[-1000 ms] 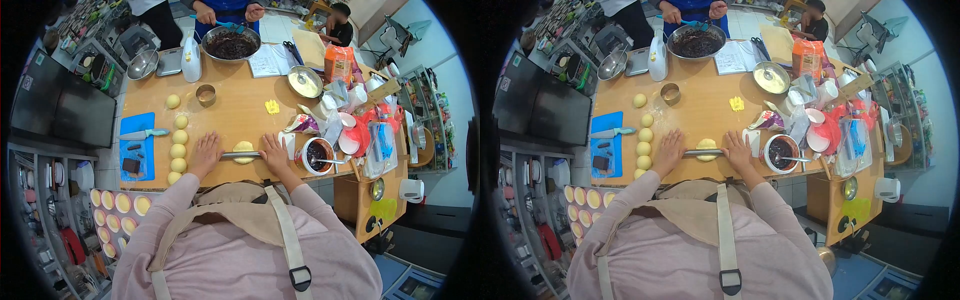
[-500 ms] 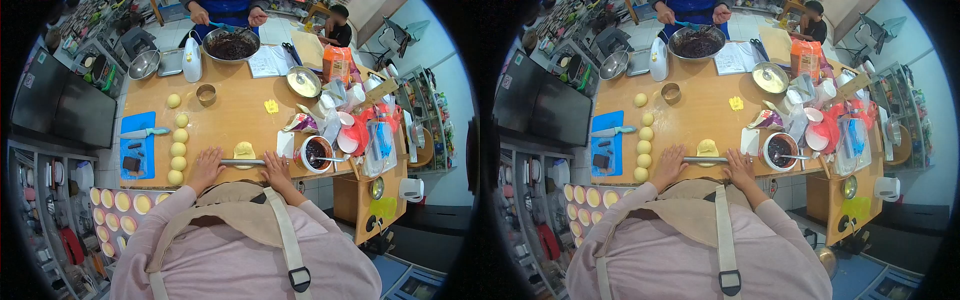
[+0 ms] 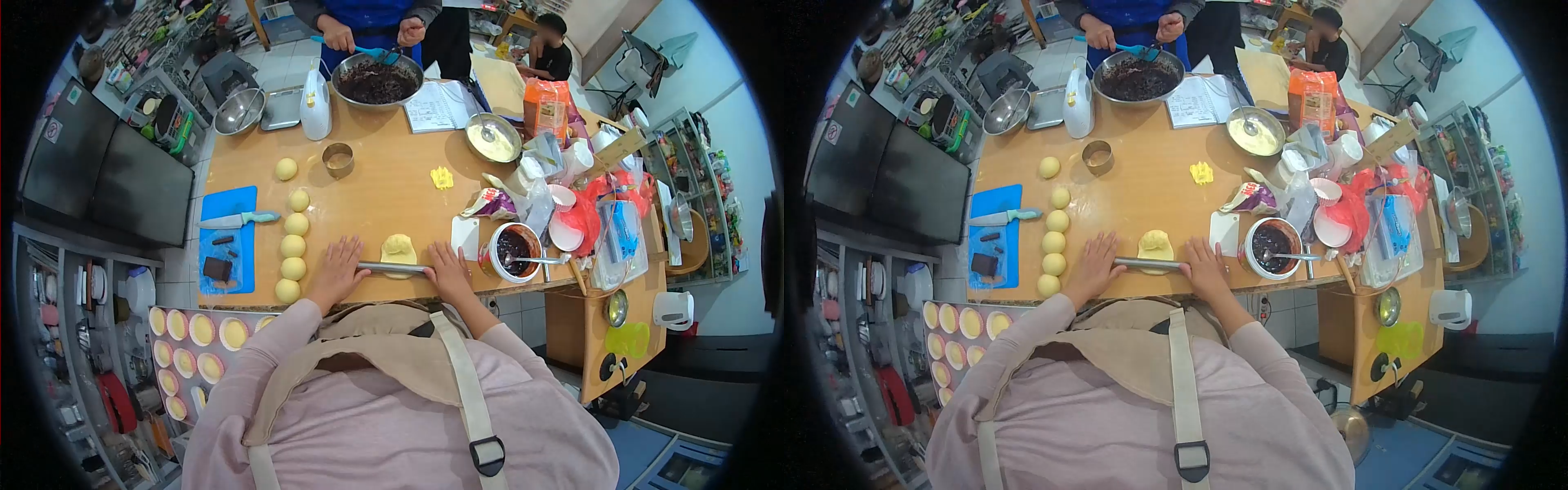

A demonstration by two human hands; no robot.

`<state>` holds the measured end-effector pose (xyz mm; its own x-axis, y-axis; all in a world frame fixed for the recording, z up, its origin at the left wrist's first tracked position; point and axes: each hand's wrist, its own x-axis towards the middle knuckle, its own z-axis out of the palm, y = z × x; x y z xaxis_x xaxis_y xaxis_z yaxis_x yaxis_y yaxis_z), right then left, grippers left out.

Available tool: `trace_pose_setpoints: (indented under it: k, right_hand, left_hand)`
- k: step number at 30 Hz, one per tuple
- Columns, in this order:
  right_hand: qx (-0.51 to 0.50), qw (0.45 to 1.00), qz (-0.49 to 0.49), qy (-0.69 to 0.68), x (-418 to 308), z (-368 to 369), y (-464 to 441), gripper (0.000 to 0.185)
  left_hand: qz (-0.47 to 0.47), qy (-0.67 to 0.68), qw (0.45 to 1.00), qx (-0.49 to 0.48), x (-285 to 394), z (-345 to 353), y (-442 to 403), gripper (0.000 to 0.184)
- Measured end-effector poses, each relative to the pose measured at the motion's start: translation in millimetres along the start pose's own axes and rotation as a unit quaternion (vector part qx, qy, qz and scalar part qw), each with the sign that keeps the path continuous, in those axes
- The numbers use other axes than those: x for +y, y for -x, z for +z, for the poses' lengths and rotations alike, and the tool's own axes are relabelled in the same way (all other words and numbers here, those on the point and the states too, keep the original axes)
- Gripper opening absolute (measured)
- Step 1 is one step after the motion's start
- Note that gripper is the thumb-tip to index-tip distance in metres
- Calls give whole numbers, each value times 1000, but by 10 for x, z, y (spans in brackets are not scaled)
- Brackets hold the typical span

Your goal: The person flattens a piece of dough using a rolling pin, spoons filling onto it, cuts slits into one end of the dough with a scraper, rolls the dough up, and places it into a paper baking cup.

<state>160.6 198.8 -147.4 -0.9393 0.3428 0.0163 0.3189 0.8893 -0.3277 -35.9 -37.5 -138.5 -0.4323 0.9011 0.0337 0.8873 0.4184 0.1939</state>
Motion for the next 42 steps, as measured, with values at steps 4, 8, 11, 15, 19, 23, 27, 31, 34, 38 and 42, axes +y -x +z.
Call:
trace_pose_setpoints:
  k: [4,8,11,15,19,23,27,31,34,38,42]
  right_hand:
    - [4,998,-60,-9,-15,-26,138,47]
    - [9,997,-75,-28,-44,-115,292,33]
    - [36,996,-79,-15,-66,-154,334,27]
    - [120,990,-76,-9,-50,-205,223,27]
    - [110,991,-70,-30,-3,-138,-36,29]
    - [86,996,-28,18,10,170,-168,47]
    - [17,999,33,26,-25,167,-318,62]
    - [4,997,33,70,48,146,-579,63]
    - [22,996,31,86,104,130,-851,64]
    - [17,993,59,105,82,-22,-1230,64]
    - [51,990,77,111,120,-15,-1518,65]
  left_hand:
    - [10,3,1000,-4,63,9,203,71]
    - [43,-9,999,28,48,309,458,73]
    - [55,-6,998,41,45,374,526,75]
    - [60,-3,995,76,76,178,378,73]
    - [18,32,998,50,106,-66,185,70]
    - [-1,61,998,-2,-9,-17,94,69]
    - [-23,41,999,-17,-92,-4,-94,65]
    - [-53,57,996,-33,-186,-87,-385,63]
    - [-79,64,994,-26,-309,-28,-609,66]
    - [-116,32,993,-4,-428,-4,-865,73]
    - [-140,6,989,51,-525,16,-1075,78]
